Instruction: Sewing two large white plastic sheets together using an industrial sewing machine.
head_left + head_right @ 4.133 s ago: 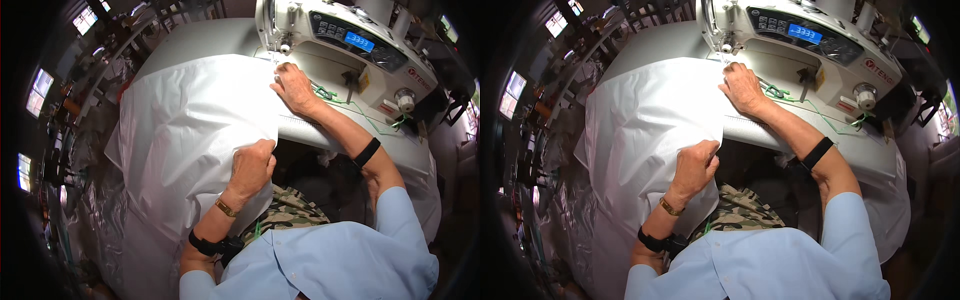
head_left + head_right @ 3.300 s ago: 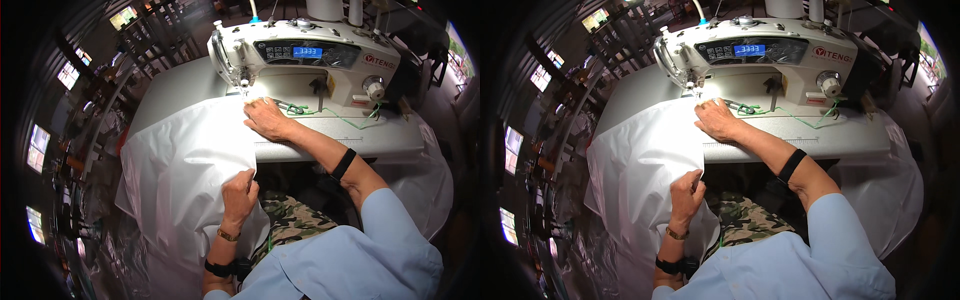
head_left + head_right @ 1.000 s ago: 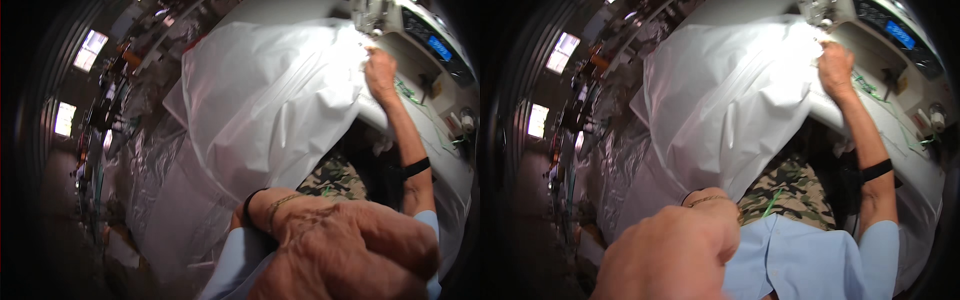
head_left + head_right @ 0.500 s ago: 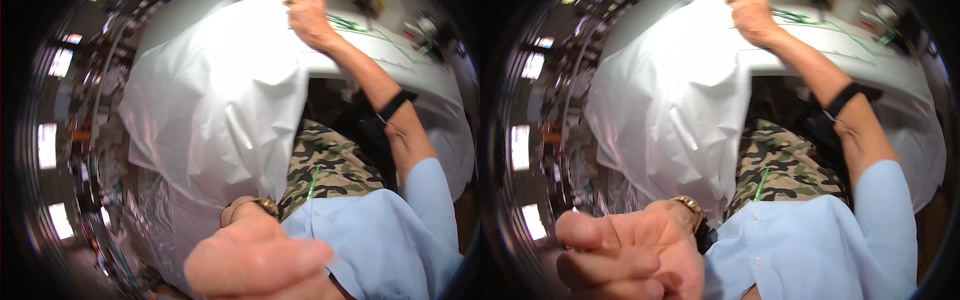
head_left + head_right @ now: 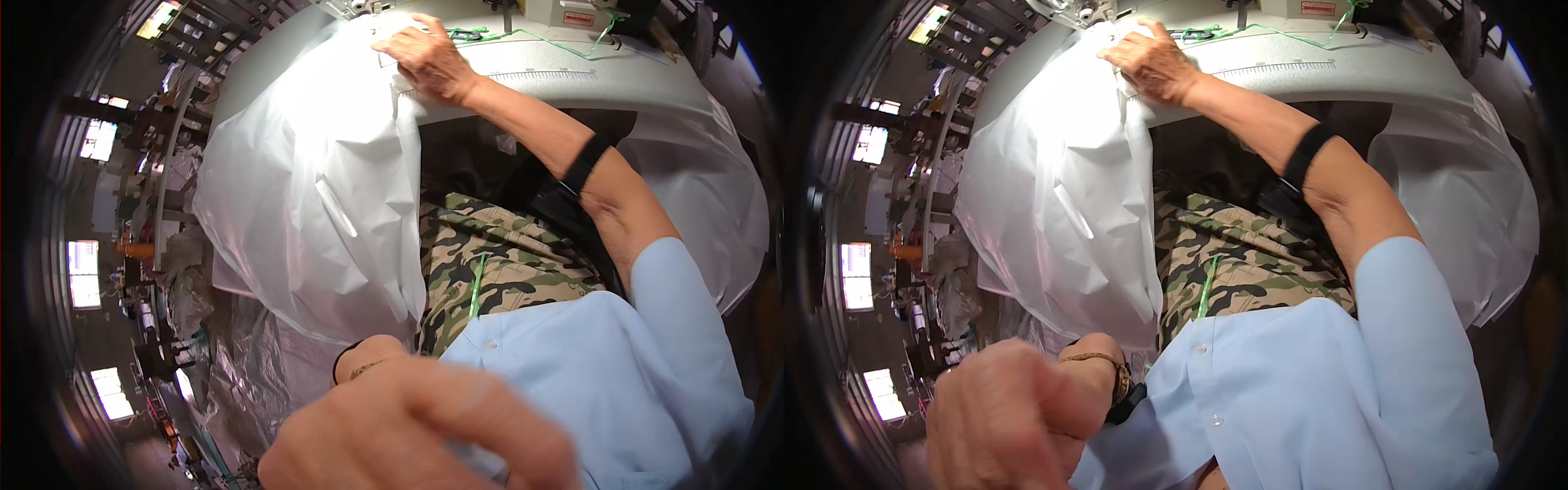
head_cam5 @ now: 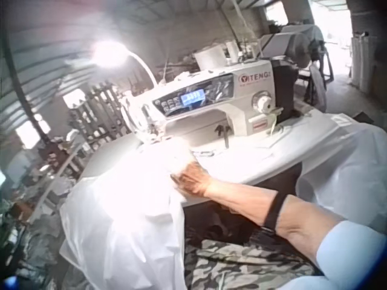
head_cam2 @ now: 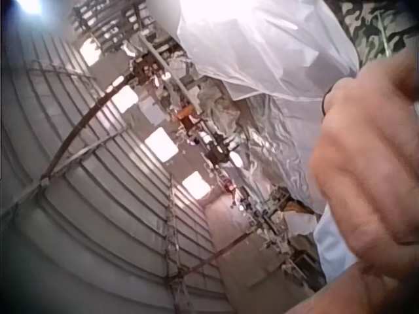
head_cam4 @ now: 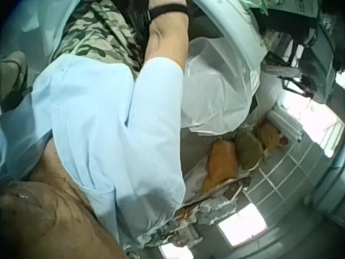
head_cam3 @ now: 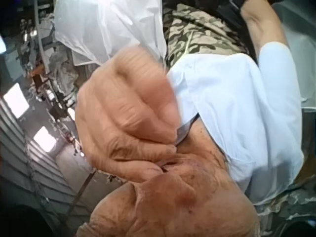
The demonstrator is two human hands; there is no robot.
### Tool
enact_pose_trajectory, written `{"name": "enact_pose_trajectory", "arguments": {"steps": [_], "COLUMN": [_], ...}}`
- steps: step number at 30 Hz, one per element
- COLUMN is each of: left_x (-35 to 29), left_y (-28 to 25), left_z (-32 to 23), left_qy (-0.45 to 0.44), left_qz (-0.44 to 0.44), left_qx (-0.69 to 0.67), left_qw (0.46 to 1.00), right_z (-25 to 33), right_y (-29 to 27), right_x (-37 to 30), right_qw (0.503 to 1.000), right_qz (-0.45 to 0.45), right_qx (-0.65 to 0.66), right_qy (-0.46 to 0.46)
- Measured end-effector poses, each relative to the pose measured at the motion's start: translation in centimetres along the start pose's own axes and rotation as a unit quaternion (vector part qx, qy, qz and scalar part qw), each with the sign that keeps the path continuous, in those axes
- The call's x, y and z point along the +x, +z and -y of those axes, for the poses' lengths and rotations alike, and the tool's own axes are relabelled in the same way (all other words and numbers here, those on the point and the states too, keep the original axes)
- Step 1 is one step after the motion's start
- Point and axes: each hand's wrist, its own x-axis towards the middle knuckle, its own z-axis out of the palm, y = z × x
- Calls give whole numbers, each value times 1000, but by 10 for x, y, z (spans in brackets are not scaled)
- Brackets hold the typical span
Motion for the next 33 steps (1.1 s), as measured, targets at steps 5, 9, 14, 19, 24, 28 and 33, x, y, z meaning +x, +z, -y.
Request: {"name": "enact_pose_trajectory", "arguments": {"steps": [5, 9, 14, 19, 24, 28, 33], "left_x": [12, 20, 26, 14, -13, -33, -53], "left_y": [19, 27, 24, 12, -7, -15, -16], "left_z": [3, 2, -4, -4, 18, 28, 39], "left_qy": [29, 48, 64, 64, 30, -48, -102], "left_qz": [-12, -23, -53, -102, -153, -124, -186], "left_qx": [6, 19, 33, 42, 17, 22, 56], "left_qw": [999, 998, 996, 992, 988, 991, 976], "right_z": [17, 29, 58, 109, 171, 203, 216], "right_y": [-68, -119, -202, -289, -304, -306, -308], "right_x": [-34, -37, -21, 0, 16, 24, 23], "right_qw": [983, 974, 954, 798, 551, 431, 391], "right_qz": [-33, -76, -104, -103, -114, -177, -251], "right_qx": [168, 197, 278, 594, 827, 884, 884], "right_qy": [68, 84, 49, 9, 21, 33, 57]}}
